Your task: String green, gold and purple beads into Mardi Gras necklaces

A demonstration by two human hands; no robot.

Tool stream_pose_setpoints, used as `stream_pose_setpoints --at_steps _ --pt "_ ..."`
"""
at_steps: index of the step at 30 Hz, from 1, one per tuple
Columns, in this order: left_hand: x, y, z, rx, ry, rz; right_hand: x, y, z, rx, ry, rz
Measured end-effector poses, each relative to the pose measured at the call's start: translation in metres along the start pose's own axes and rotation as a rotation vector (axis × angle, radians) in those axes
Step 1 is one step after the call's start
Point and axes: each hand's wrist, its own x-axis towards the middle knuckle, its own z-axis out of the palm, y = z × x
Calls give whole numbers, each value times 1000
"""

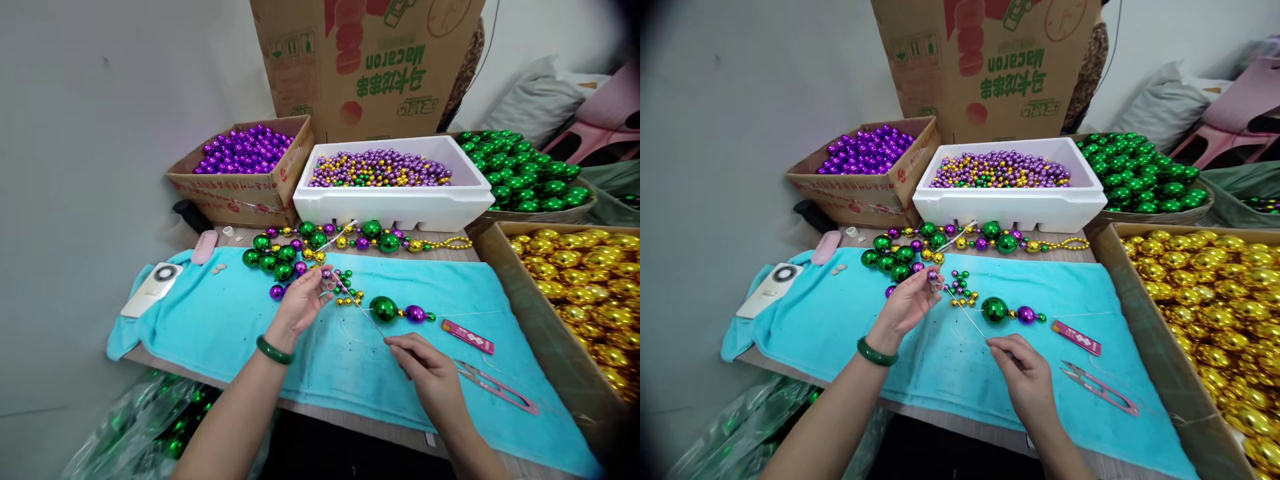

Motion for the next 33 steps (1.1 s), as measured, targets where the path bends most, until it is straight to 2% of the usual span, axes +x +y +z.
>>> stream_pose_setpoints --at_steps 11,25,33 --pt "-14 6 -8 26 43 106 -7 -8 6 -40 -37 -17" --pt "-17 7 -14 71 12 193 -10 -8 6 -60 -46 8" --pt "-19 11 -11 367 33 310 -6 -6 3 -98 -70 14"
